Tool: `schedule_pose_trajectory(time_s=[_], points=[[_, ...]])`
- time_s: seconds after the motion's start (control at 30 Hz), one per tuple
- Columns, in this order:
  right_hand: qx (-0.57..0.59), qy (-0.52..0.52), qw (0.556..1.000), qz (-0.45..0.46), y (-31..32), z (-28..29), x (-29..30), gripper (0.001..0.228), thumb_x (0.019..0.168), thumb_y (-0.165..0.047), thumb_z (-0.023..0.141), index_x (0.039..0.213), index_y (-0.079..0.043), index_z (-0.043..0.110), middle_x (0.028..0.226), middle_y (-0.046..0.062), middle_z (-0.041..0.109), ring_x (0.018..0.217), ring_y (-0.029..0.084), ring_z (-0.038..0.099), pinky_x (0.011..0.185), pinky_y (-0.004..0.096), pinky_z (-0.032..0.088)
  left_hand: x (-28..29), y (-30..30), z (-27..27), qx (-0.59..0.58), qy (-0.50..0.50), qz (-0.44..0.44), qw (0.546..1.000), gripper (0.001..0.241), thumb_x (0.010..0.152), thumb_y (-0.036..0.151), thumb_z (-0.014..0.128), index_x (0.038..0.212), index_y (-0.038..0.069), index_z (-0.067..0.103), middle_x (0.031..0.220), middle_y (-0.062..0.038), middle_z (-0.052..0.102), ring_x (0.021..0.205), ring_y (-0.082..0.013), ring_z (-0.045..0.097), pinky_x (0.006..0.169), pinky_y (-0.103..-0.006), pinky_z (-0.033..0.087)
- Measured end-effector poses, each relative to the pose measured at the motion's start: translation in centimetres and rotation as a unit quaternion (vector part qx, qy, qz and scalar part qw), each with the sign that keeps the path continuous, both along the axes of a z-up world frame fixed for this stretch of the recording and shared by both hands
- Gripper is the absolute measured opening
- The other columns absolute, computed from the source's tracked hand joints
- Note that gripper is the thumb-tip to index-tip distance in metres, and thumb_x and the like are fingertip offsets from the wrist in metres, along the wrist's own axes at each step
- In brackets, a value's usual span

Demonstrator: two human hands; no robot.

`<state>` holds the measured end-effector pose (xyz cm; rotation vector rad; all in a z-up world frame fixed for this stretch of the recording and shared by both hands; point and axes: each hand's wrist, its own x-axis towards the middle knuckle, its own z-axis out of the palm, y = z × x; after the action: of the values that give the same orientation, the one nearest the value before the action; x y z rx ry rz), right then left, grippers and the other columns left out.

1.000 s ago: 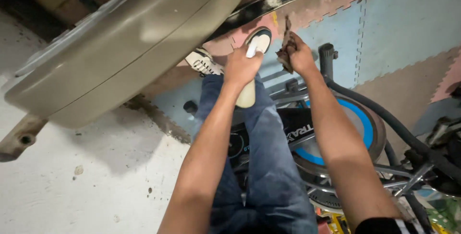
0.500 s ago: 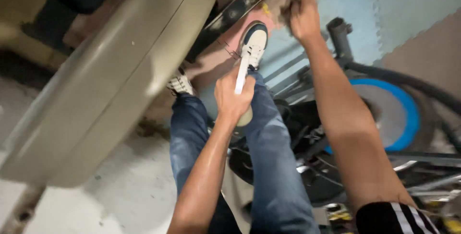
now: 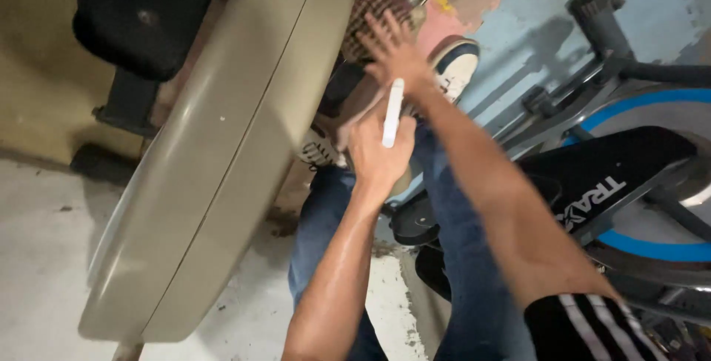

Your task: Cleaning various pieces of gym equipment using a spray bottle and a cleaning cloth.

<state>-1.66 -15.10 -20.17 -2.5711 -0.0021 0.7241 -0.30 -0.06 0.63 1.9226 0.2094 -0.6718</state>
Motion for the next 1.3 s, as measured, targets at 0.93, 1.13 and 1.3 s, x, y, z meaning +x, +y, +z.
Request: schedule_pose_trajectory(time_s=[0.93, 1.13, 1.3], points=[[-0.069, -0.154, 0.986, 0.017, -24.0, 1.9, 12.4, 0.069, 0.094, -0.013, 0.06, 0.161, -0.02, 0.043, 0.173, 0.007, 0.024, 0.158, 0.034, 0.023, 0.125, 0.051, 0.025, 6.3, -14.6, -1.5, -0.054, -0.012, -0.033, 0.998, 0.03, 0.083, 0.01, 0.064, 0.109, -0.001, 0.073, 0.08, -0.014, 0.074, 0.073, -0.0211, 0.073, 0.071, -0.035, 0.059], [-0.141, -0.228, 0.928, -0.259, -24.5, 1.4, 17.7, 0.072, 0.1, -0.016, 0.057, 0.166, -0.009, 0.029, 0.171, 0.021, 0.013, 0.156, 0.046, 0.012, 0.126, 0.06, 0.016, 9.1, -18.0, -2.4, -0.027, -0.062, -0.081, 0.994, 0.027, 0.083, 0.011, 0.064, 0.106, 0.001, 0.075, 0.082, -0.017, 0.074, 0.075, -0.0259, 0.076, 0.073, -0.0361, 0.059], [-0.345, -0.162, 0.924, 0.032, -18.9, 6.6, 13.1, 0.076, 0.092, -0.026, 0.051, 0.154, 0.016, 0.038, 0.161, 0.039, 0.027, 0.152, 0.052, 0.023, 0.128, 0.058, 0.017, 12.8, -20.9, -2.0, -0.05, -0.154, -0.087, 0.983, 0.025, 0.085, 0.012, 0.065, 0.106, 0.003, 0.076, 0.088, -0.017, 0.075, 0.082, -0.0282, 0.077, 0.075, -0.0366, 0.059]])
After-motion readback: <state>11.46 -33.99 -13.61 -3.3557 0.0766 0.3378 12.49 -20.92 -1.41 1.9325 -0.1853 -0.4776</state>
